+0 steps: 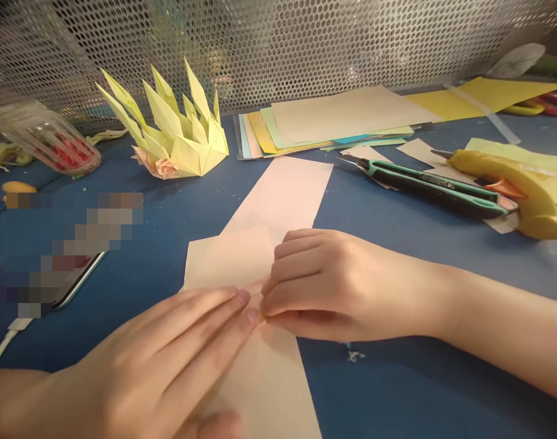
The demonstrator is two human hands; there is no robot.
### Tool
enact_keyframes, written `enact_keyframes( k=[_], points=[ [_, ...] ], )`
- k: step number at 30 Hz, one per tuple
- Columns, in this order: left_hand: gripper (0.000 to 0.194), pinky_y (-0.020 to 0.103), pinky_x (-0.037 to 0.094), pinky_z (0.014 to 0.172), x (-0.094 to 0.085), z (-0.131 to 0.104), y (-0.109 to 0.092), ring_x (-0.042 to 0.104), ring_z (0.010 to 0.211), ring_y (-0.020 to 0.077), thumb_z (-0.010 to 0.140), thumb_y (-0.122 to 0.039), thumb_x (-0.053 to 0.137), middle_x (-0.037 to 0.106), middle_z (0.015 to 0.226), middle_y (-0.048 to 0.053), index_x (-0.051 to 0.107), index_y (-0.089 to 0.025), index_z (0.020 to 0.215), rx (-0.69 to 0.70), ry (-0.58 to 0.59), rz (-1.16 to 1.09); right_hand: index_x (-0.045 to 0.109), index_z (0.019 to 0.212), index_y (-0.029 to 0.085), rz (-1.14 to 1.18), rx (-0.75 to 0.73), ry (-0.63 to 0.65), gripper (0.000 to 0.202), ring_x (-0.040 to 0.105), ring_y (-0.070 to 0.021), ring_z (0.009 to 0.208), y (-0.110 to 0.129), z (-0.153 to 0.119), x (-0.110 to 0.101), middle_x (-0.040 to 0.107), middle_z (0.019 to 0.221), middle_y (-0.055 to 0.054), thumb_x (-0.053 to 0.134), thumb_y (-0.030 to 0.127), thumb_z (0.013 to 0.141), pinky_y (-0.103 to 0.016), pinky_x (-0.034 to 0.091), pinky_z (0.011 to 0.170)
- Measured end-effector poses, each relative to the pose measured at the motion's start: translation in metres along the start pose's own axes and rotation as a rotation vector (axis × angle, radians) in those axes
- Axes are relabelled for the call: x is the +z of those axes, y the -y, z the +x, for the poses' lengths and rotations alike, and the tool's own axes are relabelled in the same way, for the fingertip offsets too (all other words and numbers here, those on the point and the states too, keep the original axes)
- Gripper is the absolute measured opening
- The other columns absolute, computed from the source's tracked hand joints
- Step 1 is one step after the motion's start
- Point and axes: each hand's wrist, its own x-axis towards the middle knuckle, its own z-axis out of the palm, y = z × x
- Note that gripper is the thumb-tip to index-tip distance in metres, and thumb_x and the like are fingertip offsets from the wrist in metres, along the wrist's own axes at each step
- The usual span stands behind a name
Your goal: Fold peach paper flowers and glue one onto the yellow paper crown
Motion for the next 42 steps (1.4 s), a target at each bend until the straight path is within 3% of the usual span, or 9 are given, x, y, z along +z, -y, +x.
enact_keyframes(
  k=[1, 5, 9, 14, 19, 24, 31, 36, 42],
  points=[
    [0.047, 0.042, 0.067, 0.099, 0.001, 0.001, 0.0, 0.08, 0.114, 0.0339, 0.112, -0.031, 0.045, 0.083, 0.125, 0.021, 0.074, 0.003, 0.128, -0.052, 0.067, -0.038, 0.075, 0.109, 0.019, 0.045, 0.039, -0.006, 0.013, 0.075, -0.0168, 0.087, 0.0, 0.0, 0.001, 0.081, 0.097, -0.006, 0.062, 0.019, 0.11, -0.033, 0.059, 0.08],
    [0.04, 0.044, 0.068, 0.093, 0.002, 0.008, 0.008, 0.078, 0.103, 0.0322, 0.11, -0.03, 0.052, 0.083, 0.112, 0.018, 0.076, 0.0, 0.122, -0.092, 0.076, -0.172, 0.076, 0.107, 0.017, 0.262, 0.204, 0.005, 0.012, 0.076, -0.0124, 0.086, 0.002, 0.003, 0.002, 0.075, 0.102, -0.007, 0.064, 0.016, 0.107, -0.022, 0.062, 0.074],
    [0.025, 0.04, 0.068, 0.09, 0.002, 0.014, 0.013, 0.077, 0.093, 0.0253, 0.108, -0.011, 0.056, 0.08, 0.092, 0.01, 0.077, -0.01, 0.093, -0.126, 0.043, -0.218, 0.074, 0.102, 0.017, 0.322, 0.296, 0.058, 0.015, 0.073, -0.0117, 0.085, 0.006, 0.008, 0.002, 0.074, 0.103, -0.007, 0.061, 0.01, 0.103, -0.021, 0.061, 0.073],
    [0.031, 0.033, 0.066, 0.082, 0.004, 0.017, 0.013, 0.075, 0.085, 0.0211, 0.108, -0.007, 0.053, 0.076, 0.085, 0.008, 0.07, -0.013, 0.082, -0.207, -0.026, -0.234, 0.067, 0.094, 0.017, 0.184, 0.305, 0.048, 0.015, 0.06, -0.0111, 0.073, 0.012, 0.012, 0.006, 0.067, 0.088, -0.002, 0.055, 0.008, 0.097, -0.022, 0.052, 0.064],
    [0.027, 0.027, 0.063, 0.08, 0.007, 0.02, 0.018, 0.071, 0.081, 0.0175, 0.102, -0.003, 0.055, 0.075, 0.087, 0.007, 0.067, -0.014, 0.081, -0.265, -0.061, -0.3, 0.07, 0.097, 0.017, -0.017, 0.269, 0.051, 0.029, 0.059, -0.0154, 0.073, 0.013, 0.008, 0.01, 0.064, 0.086, -0.003, 0.049, 0.027, 0.115, -0.027, 0.049, 0.065],
    [0.023, 0.024, 0.06, 0.081, 0.008, 0.018, 0.02, 0.068, 0.081, 0.0145, 0.101, -0.005, 0.058, 0.075, 0.088, 0.003, 0.066, -0.016, 0.082, -0.322, -0.062, -0.374, 0.071, 0.092, 0.018, -0.162, 0.271, -0.011, 0.048, 0.057, -0.0172, 0.07, 0.011, 0.005, 0.017, 0.062, 0.082, -0.004, 0.038, 0.039, 0.119, -0.031, 0.047, 0.066],
    [0.025, 0.025, 0.055, 0.088, 0.011, 0.017, 0.02, 0.064, 0.089, 0.0157, 0.104, -0.003, 0.052, 0.069, 0.094, 0.006, 0.067, -0.013, 0.087, -0.359, -0.001, -0.458, 0.066, 0.085, 0.019, -0.21, 0.299, -0.08, 0.051, 0.053, -0.0153, 0.065, 0.009, 0.004, 0.031, 0.059, 0.077, -0.001, 0.037, 0.042, 0.119, -0.03, 0.044, 0.065],
    [0.027, 0.026, 0.053, 0.082, 0.013, 0.022, 0.022, 0.061, 0.085, 0.0159, 0.1, -0.001, 0.05, 0.064, 0.09, 0.005, 0.061, -0.016, 0.08, -0.384, 0.031, -0.438, 0.064, 0.082, 0.02, -0.285, 0.307, -0.15, 0.053, 0.048, -0.0154, 0.063, 0.01, 0.004, 0.039, 0.056, 0.075, 0.0, 0.032, 0.039, 0.12, -0.031, 0.041, 0.065],
    [0.021, 0.022, 0.054, 0.086, 0.015, 0.021, 0.024, 0.064, 0.088, 0.0141, 0.099, 0.0, 0.054, 0.065, 0.09, 0.003, 0.066, -0.013, 0.089, -0.401, -0.023, -0.51, 0.064, 0.081, 0.02, -0.345, 0.333, -0.047, 0.047, 0.055, -0.0145, 0.063, 0.017, 0.01, 0.029, 0.057, 0.075, 0.0, 0.038, 0.033, 0.118, -0.03, 0.042, 0.063]
  ],
)
